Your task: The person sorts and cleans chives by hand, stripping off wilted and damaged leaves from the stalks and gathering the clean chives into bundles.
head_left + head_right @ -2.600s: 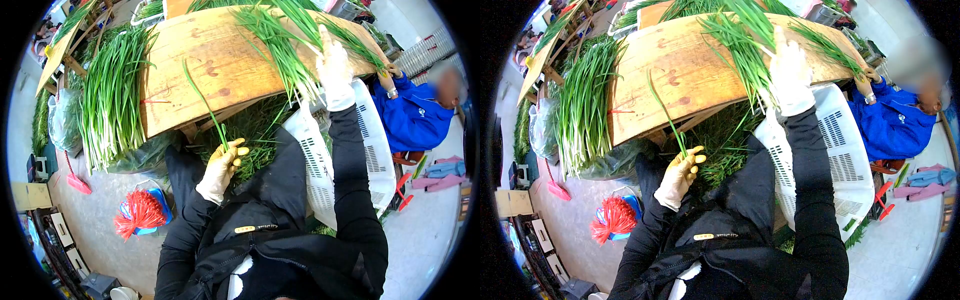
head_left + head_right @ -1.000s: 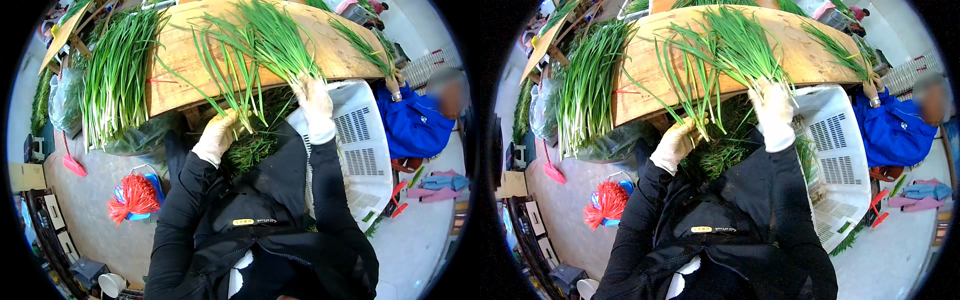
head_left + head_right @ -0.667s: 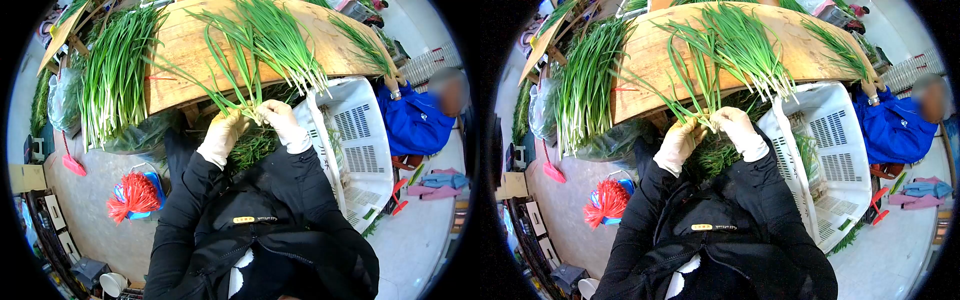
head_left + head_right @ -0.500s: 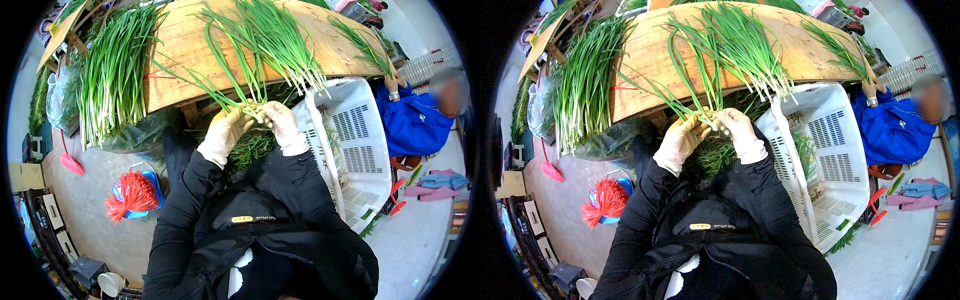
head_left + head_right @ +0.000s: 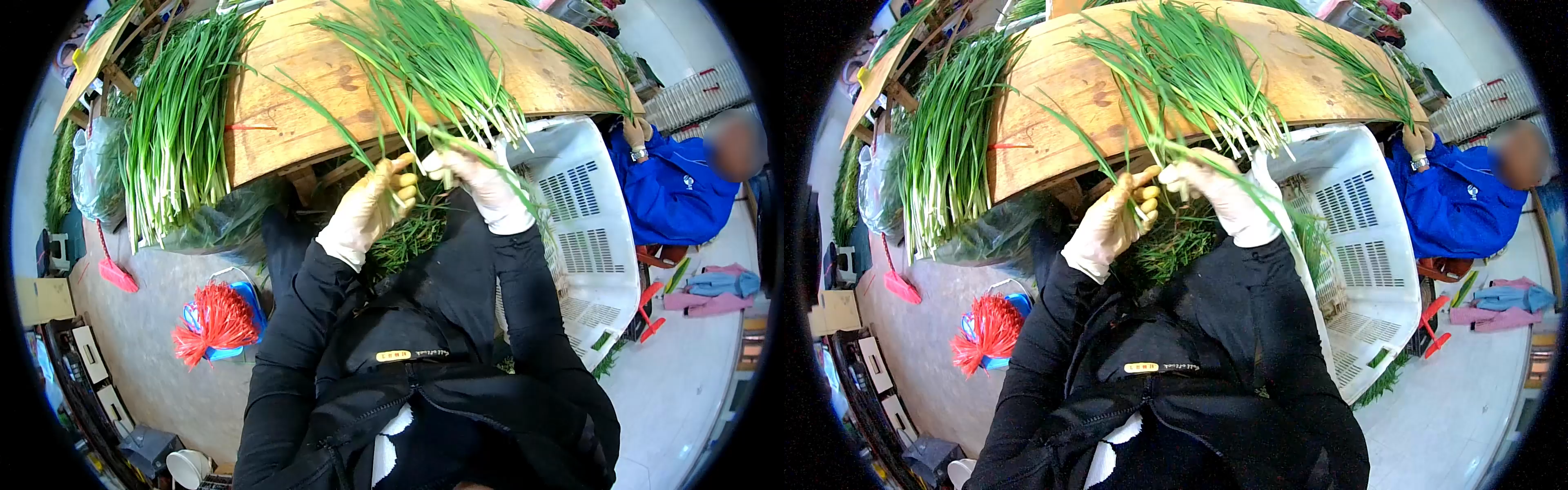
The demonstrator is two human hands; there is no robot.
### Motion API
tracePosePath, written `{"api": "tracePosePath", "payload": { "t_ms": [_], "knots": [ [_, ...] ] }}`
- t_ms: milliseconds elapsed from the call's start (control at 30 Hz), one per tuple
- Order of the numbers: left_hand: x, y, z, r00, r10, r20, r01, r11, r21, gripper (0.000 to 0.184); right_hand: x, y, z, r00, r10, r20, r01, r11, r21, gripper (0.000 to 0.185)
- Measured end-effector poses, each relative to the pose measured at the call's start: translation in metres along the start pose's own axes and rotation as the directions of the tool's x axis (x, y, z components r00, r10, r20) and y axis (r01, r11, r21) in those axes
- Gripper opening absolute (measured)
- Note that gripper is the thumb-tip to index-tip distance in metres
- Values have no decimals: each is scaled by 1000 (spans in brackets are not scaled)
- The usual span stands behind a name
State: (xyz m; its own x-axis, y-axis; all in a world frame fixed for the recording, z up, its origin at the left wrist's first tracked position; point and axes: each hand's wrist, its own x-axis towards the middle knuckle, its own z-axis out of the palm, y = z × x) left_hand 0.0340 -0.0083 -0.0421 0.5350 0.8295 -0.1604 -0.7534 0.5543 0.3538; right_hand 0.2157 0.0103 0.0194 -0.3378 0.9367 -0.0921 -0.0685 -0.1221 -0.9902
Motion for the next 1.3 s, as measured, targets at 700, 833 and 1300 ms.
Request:
{"api": "tracePosePath", "payload": {
  "t_ms": [700,833,1300],
  "knots": [
    [-4,-3,1,992,95,-80,-45,877,478,18,18,32,25,978,-138,-156,146,988,41,9],
    [-14,5,-6,996,31,-81,22,812,583,13,39,-23,-10,933,-312,-180,270,937,-224,18],
    [-20,30,-34,997,31,-75,-3,934,358,31,-164,-102,-70,998,-37,-57,3,856,-516,27]
  ]
}}
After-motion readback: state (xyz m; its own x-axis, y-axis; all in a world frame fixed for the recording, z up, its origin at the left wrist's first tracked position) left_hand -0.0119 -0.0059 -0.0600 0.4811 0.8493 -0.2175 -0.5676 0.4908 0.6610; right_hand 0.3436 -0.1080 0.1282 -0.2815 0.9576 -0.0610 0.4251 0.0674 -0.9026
